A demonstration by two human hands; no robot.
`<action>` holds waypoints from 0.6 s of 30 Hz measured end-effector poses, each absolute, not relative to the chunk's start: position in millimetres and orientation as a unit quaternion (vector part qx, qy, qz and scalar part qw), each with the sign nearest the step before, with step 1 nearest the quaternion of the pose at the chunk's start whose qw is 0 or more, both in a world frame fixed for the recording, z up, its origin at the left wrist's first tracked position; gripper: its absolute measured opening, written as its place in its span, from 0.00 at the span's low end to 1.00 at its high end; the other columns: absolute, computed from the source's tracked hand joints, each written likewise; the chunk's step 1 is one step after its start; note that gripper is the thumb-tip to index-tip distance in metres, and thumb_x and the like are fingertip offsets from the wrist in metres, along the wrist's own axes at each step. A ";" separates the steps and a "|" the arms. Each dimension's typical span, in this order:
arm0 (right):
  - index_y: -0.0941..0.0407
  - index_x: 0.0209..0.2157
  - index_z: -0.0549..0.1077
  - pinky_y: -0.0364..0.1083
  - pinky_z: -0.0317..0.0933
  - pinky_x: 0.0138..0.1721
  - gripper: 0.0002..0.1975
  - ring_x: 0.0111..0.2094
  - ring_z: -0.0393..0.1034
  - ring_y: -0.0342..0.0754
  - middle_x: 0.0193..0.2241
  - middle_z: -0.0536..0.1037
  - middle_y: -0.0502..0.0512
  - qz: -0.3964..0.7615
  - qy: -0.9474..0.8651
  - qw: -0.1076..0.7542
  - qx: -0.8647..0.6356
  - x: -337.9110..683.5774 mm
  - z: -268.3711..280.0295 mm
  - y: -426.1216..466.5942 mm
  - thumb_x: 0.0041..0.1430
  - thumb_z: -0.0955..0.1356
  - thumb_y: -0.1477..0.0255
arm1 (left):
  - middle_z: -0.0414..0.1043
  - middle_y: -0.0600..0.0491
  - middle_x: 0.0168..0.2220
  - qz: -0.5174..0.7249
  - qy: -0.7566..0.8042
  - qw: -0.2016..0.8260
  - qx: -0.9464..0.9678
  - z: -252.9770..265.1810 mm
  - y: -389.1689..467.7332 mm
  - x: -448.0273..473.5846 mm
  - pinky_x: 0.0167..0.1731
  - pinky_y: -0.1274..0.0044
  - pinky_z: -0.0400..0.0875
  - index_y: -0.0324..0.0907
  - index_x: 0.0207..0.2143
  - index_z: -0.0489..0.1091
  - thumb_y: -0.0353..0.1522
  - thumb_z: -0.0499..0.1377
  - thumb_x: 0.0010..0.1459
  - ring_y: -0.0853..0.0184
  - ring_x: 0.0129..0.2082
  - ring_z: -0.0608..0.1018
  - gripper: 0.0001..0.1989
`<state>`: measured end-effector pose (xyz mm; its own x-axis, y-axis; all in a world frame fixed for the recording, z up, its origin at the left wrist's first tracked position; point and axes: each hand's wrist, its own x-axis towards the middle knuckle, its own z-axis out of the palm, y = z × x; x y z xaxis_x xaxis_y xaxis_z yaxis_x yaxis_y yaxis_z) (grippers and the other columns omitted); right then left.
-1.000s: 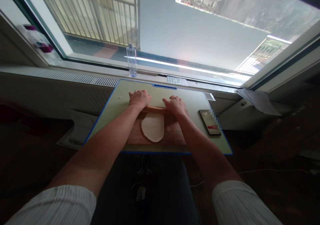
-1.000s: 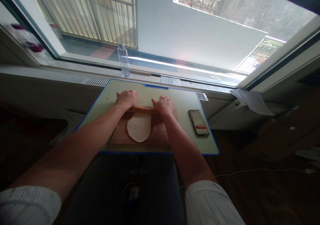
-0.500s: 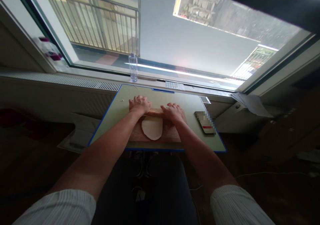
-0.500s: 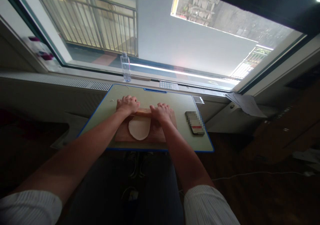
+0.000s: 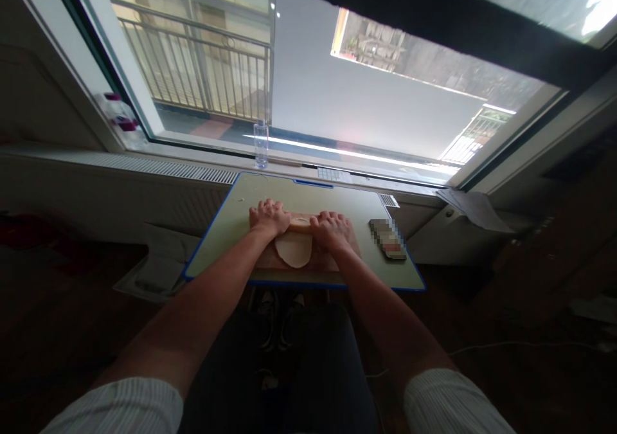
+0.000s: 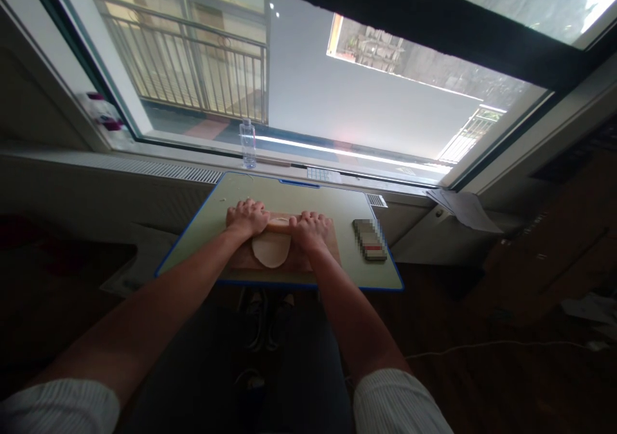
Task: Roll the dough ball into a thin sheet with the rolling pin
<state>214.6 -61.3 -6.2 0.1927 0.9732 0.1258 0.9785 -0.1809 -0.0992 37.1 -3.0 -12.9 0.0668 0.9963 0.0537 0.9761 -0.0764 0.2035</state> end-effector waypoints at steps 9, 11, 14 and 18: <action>0.56 0.54 0.79 0.60 0.54 0.61 0.25 0.58 0.68 0.65 0.54 0.80 0.67 -0.069 -0.650 0.101 -0.750 213.6 -17.9 -77.6 0.76 0.59 0.55 | 0.75 0.40 0.62 0.117 0.675 0.028 0.728 -14.4 -25.3 35.5 0.60 0.54 0.62 0.46 0.55 0.77 0.43 0.46 0.70 0.48 0.62 0.73 0.25; 0.56 0.53 0.79 0.60 0.53 0.62 0.25 0.59 0.67 0.65 0.55 0.80 0.67 -0.067 -0.649 0.104 -0.751 213.1 -18.9 -80.0 0.76 0.59 0.55 | 0.74 0.41 0.63 0.116 0.675 0.027 0.728 -14.2 -29.2 35.0 0.61 0.55 0.61 0.47 0.55 0.76 0.43 0.46 0.70 0.49 0.63 0.72 0.24; 0.56 0.53 0.79 0.60 0.52 0.62 0.25 0.60 0.66 0.64 0.55 0.80 0.66 -0.067 -0.648 0.111 -0.751 212.4 -20.5 -82.6 0.76 0.59 0.55 | 0.74 0.42 0.63 0.122 0.673 0.027 0.729 -15.5 -32.5 33.7 0.61 0.55 0.61 0.48 0.56 0.76 0.43 0.47 0.70 0.49 0.63 0.72 0.24; 0.56 0.53 0.79 0.60 0.51 0.63 0.26 0.60 0.66 0.63 0.55 0.80 0.67 -0.066 -0.650 0.109 -0.749 212.3 -21.3 -83.6 0.77 0.59 0.54 | 0.75 0.42 0.62 0.129 0.668 0.033 0.732 -17.5 -32.3 32.7 0.61 0.54 0.61 0.49 0.55 0.77 0.43 0.46 0.70 0.48 0.63 0.72 0.24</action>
<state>212.3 -83.6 -21.3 0.1457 0.9598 0.2400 0.9884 -0.1305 -0.0782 32.7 -32.3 -17.5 0.0734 0.9866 0.1454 0.9697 -0.1047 0.2209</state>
